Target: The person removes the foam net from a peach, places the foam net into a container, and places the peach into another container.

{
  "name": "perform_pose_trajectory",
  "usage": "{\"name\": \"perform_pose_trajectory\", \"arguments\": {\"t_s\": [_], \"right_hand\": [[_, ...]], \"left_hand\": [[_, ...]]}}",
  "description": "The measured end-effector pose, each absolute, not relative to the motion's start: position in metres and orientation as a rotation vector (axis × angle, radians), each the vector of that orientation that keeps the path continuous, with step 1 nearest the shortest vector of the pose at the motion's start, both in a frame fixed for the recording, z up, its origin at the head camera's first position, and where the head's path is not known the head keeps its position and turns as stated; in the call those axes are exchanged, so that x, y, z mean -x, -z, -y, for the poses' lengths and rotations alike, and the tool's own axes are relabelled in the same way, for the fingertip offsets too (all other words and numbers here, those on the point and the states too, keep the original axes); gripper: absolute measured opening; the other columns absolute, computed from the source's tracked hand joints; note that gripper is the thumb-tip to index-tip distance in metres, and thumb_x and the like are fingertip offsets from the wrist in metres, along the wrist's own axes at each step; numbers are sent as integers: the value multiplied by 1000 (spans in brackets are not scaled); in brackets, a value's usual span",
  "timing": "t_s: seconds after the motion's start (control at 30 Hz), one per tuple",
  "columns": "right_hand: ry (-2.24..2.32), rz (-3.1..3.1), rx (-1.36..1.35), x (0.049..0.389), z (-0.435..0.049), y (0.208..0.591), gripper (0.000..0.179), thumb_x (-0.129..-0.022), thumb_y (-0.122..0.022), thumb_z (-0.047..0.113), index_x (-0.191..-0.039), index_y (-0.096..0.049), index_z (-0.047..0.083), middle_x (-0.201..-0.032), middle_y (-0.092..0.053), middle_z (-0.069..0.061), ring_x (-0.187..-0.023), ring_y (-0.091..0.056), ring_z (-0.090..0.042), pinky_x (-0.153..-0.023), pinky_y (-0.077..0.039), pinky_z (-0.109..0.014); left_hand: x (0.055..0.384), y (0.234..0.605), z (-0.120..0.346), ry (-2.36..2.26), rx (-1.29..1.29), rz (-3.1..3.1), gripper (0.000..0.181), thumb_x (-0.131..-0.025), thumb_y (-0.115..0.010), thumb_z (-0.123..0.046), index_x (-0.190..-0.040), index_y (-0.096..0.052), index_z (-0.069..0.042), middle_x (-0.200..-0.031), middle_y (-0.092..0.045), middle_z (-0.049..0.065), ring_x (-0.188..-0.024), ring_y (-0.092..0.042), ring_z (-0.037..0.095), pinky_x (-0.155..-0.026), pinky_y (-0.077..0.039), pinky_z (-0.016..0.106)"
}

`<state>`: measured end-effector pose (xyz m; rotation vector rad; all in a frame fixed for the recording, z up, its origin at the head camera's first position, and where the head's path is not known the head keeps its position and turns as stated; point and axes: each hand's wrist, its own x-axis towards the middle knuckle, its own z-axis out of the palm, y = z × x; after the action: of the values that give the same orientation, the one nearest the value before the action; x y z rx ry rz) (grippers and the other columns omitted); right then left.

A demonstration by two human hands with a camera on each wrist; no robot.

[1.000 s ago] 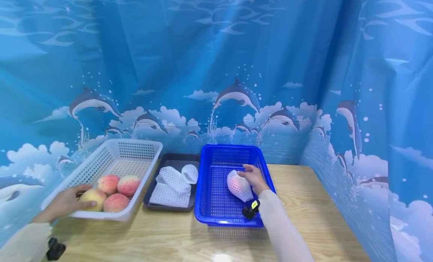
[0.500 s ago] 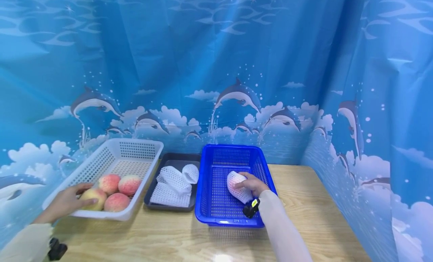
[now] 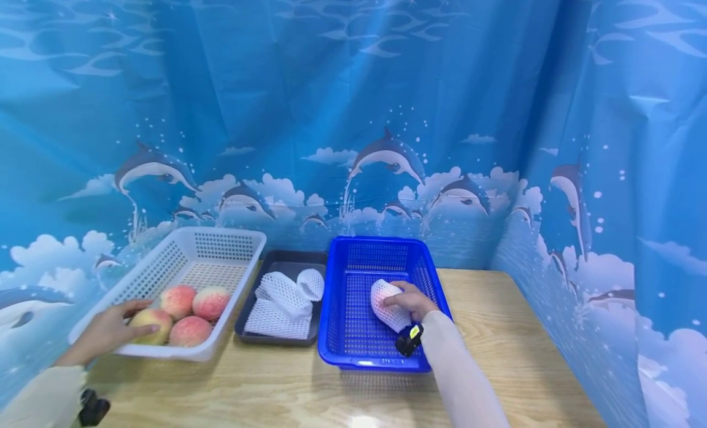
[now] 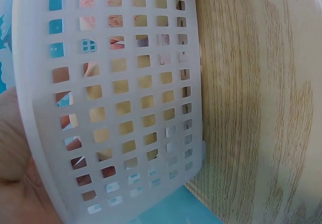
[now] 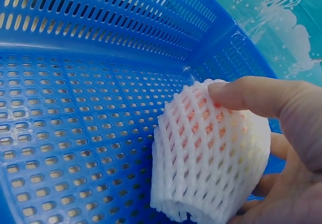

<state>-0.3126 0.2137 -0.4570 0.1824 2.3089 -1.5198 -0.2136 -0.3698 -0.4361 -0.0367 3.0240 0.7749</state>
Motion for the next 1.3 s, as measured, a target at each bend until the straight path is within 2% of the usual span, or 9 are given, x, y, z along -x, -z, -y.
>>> {"name": "perform_pose_trajectory", "arguments": {"t_s": [0.23,0.6,0.9,1.13,1.3], "right_hand": [[1562,-2329,-169,311,-211,451,69,-81,-71,12,-141,-38,1,-132,-46,-27,-110,-54,-37,-91,-49,-56],[1660,-2301,-143,309,-204,432,71,-84,-69,14,-145,-34,5,-136,-43,-25,-107,-54,-33,-83,-55,-45],[1719,-2305,-87,303,-195,416,71,-86,-68,16,-146,-33,8,-140,-40,-25,-110,-53,-34,-80,-55,-45],[1821,-2234,-7,295,-184,407,71,-87,-65,13,-148,-29,6,-139,-39,-27,-108,-54,-35,-78,-56,-44],[1833,-2223,24,289,-176,400,70,-88,-66,14,-148,-30,7,-140,-40,-27,-111,-53,-36,-79,-56,-46]], "left_hand": [[214,436,370,-779,58,-3014,86,-78,-75,-48,-130,-46,14,-127,-47,40,-112,-47,57,-87,-46,63],[212,434,371,-811,46,-3008,86,-80,-74,-48,-131,-45,15,-130,-45,40,-114,-44,58,-89,-45,64],[213,436,376,-867,65,-2972,90,-81,-72,-51,-135,-41,14,-132,-43,40,-115,-44,58,-88,-47,62],[212,432,373,-896,85,-2981,99,-75,-74,-56,-135,-39,14,-134,-38,41,-117,-41,59,-92,-44,64],[211,430,370,-914,85,-2979,99,-74,-75,-55,-136,-38,13,-136,-37,41,-118,-40,59,-92,-43,64]]}}
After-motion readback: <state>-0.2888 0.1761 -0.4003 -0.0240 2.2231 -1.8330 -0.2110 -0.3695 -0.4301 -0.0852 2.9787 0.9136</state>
